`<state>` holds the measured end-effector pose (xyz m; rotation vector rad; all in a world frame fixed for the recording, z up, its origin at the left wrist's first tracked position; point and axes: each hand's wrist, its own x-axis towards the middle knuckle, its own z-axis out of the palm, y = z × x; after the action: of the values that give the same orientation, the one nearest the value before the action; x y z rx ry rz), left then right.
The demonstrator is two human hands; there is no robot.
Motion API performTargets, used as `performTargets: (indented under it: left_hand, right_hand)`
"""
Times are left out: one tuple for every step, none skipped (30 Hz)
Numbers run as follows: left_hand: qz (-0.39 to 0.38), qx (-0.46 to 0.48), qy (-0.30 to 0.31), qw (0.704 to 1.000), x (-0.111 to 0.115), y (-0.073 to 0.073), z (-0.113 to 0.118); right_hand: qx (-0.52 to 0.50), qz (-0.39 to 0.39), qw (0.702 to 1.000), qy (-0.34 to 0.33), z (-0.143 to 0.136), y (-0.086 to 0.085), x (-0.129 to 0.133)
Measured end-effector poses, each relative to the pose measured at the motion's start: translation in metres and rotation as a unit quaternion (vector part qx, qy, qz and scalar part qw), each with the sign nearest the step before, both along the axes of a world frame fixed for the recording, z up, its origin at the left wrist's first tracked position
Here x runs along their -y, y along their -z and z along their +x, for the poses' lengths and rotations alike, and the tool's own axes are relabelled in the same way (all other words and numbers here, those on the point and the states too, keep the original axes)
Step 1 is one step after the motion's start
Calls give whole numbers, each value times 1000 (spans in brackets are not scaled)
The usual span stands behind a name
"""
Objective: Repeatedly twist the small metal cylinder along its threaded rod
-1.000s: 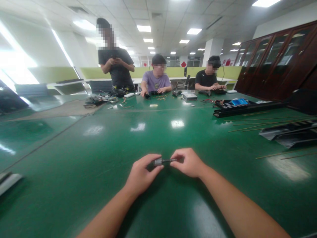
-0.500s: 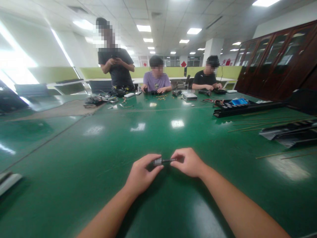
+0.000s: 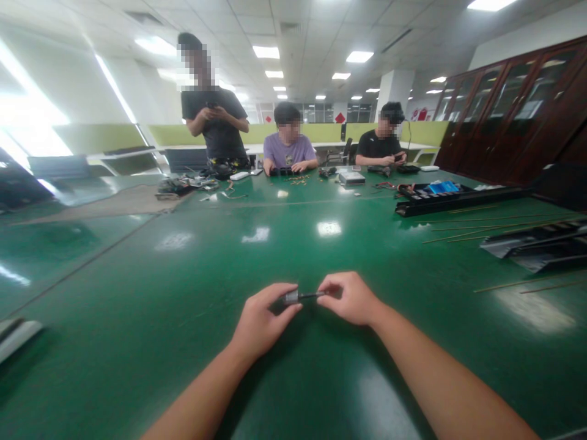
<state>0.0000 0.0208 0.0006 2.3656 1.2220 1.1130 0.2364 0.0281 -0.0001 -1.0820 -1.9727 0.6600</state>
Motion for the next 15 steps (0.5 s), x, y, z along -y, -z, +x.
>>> performTargets:
  left_hand:
    - [-1, 0, 0, 1000, 0, 0, 0]
    - [-3, 0, 0, 1000, 0, 0, 0]
    - [-4, 0, -1, 1000, 0, 0, 0]
    - [-6, 0, -3, 1000, 0, 0, 0]
    - [-7, 0, -5, 1000, 0, 0, -1]
    - [-8, 1, -7, 1000, 0, 0, -1]
    - [-9, 1, -9, 1000, 0, 0, -1]
    - [-10, 0, -10, 1000, 0, 0, -1]
    - [-11, 1, -11, 1000, 0, 0, -1]
    - [-12, 1, -11, 1000, -1, 0, -1]
    - [-12, 1, -11, 1000, -1, 0, -1]
    - [-13, 2, -11, 1000, -1, 1, -1]
    - [-12, 2, -12, 1000, -1, 1, -1]
    - [-12, 2, -13, 1000, -1, 0, 0]
    - [-12, 2, -13, 1000, -1, 0, 0]
  right_hand:
    - [0, 0, 1000, 0, 0, 0, 0]
    - [0, 1, 1000, -1, 0, 0, 0]
    - [0, 1, 1000, -1, 0, 0, 0]
    - [0, 0, 1000, 0, 0, 0, 0]
    - [-1, 0, 1000, 0, 0, 1, 0]
    - [-1, 0, 1000, 1, 0, 1, 0]
    - [-2, -1, 1000, 2, 0, 1, -1]
    - [-2, -1, 1000, 4, 1, 1, -1]
    - [-2, -1, 1000, 4, 1, 1, -1]
    - [-3, -1, 1000, 5, 1, 2, -2]
    - [-3, -1, 1000, 6, 2, 2, -2]
    - [-2, -1, 1000, 6, 2, 2, -2]
    - [-2, -1, 1000, 6, 2, 2, -2]
    - [-3, -1, 1000, 6, 2, 2, -3]
    - [-4, 0, 1000, 7, 2, 2, -3]
